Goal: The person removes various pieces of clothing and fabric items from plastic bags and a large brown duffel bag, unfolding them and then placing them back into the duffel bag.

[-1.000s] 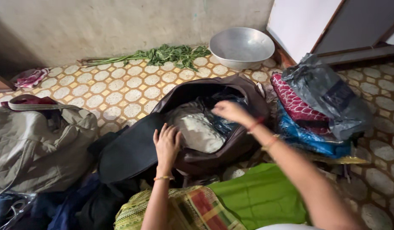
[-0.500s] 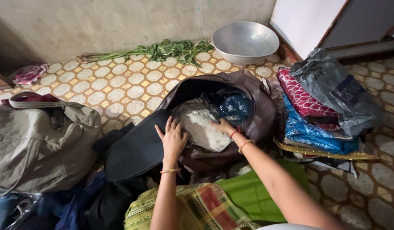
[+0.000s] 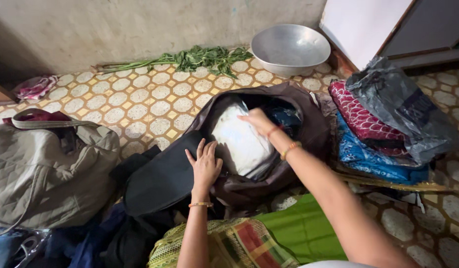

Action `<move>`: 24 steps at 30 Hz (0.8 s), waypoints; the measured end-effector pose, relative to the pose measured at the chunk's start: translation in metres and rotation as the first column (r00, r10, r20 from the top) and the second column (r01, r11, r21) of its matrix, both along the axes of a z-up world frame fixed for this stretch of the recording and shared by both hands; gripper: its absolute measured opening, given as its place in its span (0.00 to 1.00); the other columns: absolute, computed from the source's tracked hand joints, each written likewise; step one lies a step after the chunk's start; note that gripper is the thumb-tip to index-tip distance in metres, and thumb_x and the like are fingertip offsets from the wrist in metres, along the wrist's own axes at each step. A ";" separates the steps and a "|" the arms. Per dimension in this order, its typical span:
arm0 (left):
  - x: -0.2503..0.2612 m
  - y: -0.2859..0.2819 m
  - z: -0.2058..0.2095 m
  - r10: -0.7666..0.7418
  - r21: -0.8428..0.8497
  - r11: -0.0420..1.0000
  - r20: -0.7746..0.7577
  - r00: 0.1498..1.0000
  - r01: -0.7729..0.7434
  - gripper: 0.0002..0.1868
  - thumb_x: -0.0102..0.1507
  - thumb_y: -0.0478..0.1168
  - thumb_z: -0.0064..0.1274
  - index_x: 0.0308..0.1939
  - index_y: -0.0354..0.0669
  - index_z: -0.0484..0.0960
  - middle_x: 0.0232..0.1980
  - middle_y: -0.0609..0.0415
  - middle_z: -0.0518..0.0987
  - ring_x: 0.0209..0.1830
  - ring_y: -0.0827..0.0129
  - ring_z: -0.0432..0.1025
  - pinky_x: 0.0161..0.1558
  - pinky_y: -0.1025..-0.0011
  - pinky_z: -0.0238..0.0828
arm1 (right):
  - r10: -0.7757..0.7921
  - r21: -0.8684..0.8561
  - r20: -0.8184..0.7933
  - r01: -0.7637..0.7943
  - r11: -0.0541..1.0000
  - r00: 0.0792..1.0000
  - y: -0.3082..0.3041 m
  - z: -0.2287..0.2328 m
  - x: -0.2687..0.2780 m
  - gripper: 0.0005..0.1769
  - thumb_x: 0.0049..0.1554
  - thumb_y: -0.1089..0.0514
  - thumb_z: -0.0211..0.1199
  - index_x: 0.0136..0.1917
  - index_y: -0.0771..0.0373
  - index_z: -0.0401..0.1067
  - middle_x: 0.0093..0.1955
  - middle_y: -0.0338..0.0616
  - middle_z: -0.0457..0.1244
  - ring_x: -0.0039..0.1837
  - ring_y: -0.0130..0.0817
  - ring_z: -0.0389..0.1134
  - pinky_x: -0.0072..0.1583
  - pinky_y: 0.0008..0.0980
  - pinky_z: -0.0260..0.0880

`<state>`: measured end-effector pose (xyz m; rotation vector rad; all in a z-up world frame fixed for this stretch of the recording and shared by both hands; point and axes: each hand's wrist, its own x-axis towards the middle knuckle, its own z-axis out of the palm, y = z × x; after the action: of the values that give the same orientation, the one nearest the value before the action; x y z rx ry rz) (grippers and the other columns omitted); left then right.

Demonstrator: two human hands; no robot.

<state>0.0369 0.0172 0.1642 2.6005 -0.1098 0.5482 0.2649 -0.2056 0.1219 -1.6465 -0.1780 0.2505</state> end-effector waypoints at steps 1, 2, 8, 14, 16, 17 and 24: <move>0.001 0.001 -0.002 0.002 -0.017 1.000 0.000 1.000 -0.002 0.32 0.58 0.41 0.51 0.68 0.46 0.70 0.70 0.56 0.71 0.80 0.60 0.51 0.73 0.29 0.21 | -0.053 -0.093 -0.024 0.051 0.994 0.998 0.008 0.004 0.017 0.26 0.53 0.50 0.77 0.28 0.64 0.65 0.28 0.35 0.57 0.28 0.26 0.50 0.30 0.36 0.45; 0.001 0.003 -0.004 0.004 -0.034 0.999 -0.001 1.000 -0.004 0.33 0.58 0.40 0.50 0.69 0.46 0.69 0.71 0.56 0.70 0.80 0.60 0.51 0.74 0.30 0.22 | -0.045 -0.085 -0.080 0.038 0.996 0.996 0.011 0.009 0.028 0.26 0.53 0.49 0.76 0.28 0.63 0.65 0.28 0.34 0.56 0.28 0.25 0.49 0.30 0.35 0.46; -0.001 0.004 -0.015 -0.005 -0.063 0.998 -0.053 0.999 0.002 0.34 0.58 0.43 0.49 0.70 0.45 0.65 0.75 0.55 0.66 0.82 0.60 0.48 0.74 0.31 0.23 | -0.019 -0.126 -0.063 0.011 0.992 0.998 -0.019 0.045 -0.005 0.22 0.57 0.48 0.73 0.33 0.64 0.69 0.31 0.33 0.58 0.31 0.22 0.51 0.32 0.31 0.49; -0.005 -0.003 -0.024 0.012 0.051 0.999 0.040 0.999 -0.014 0.40 0.57 0.43 0.49 0.75 0.40 0.61 0.76 0.51 0.64 0.80 0.60 0.49 0.72 0.28 0.25 | -0.239 0.138 0.168 0.217 0.966 0.956 -0.088 0.117 -0.173 0.23 0.57 0.54 0.67 0.64 0.61 0.71 0.53 0.33 0.68 0.50 0.20 0.68 0.43 0.21 0.70; -0.005 -0.003 -0.026 0.054 0.128 0.990 0.062 0.997 -0.062 0.36 0.59 0.45 0.49 0.72 0.43 0.66 0.77 0.52 0.65 0.82 0.59 0.49 0.73 0.29 0.26 | -0.330 0.208 0.245 0.284 0.936 0.912 -0.108 0.147 -0.220 0.25 0.57 0.55 0.66 0.66 0.60 0.69 0.55 0.33 0.68 0.51 0.19 0.67 0.42 0.21 0.70; -0.004 -0.004 -0.025 0.072 0.162 0.983 0.078 0.994 -0.083 0.34 0.60 0.46 0.49 0.71 0.45 0.68 0.77 0.52 0.66 0.82 0.59 0.50 0.74 0.29 0.27 | -0.357 0.261 0.294 0.285 0.922 0.887 -0.119 0.163 -0.239 0.25 0.58 0.56 0.66 0.68 0.60 0.70 0.56 0.33 0.68 0.51 0.19 0.67 0.43 0.20 0.69; -0.027 -0.059 0.027 -0.443 -0.938 0.251 0.109 0.890 0.239 0.37 0.65 0.65 0.45 0.71 0.45 0.69 0.65 0.47 0.79 0.65 0.63 0.72 0.67 0.61 0.64 | -0.448 0.417 0.242 0.325 0.849 0.861 -0.226 0.212 -0.322 0.27 0.59 0.45 0.65 0.66 0.59 0.71 0.57 0.35 0.68 0.53 0.24 0.67 0.50 0.26 0.67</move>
<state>0.0097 -0.0415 0.1911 1.3379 -0.2204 0.0952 -0.0568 -0.4316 0.3335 -1.3039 -0.1262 -0.3638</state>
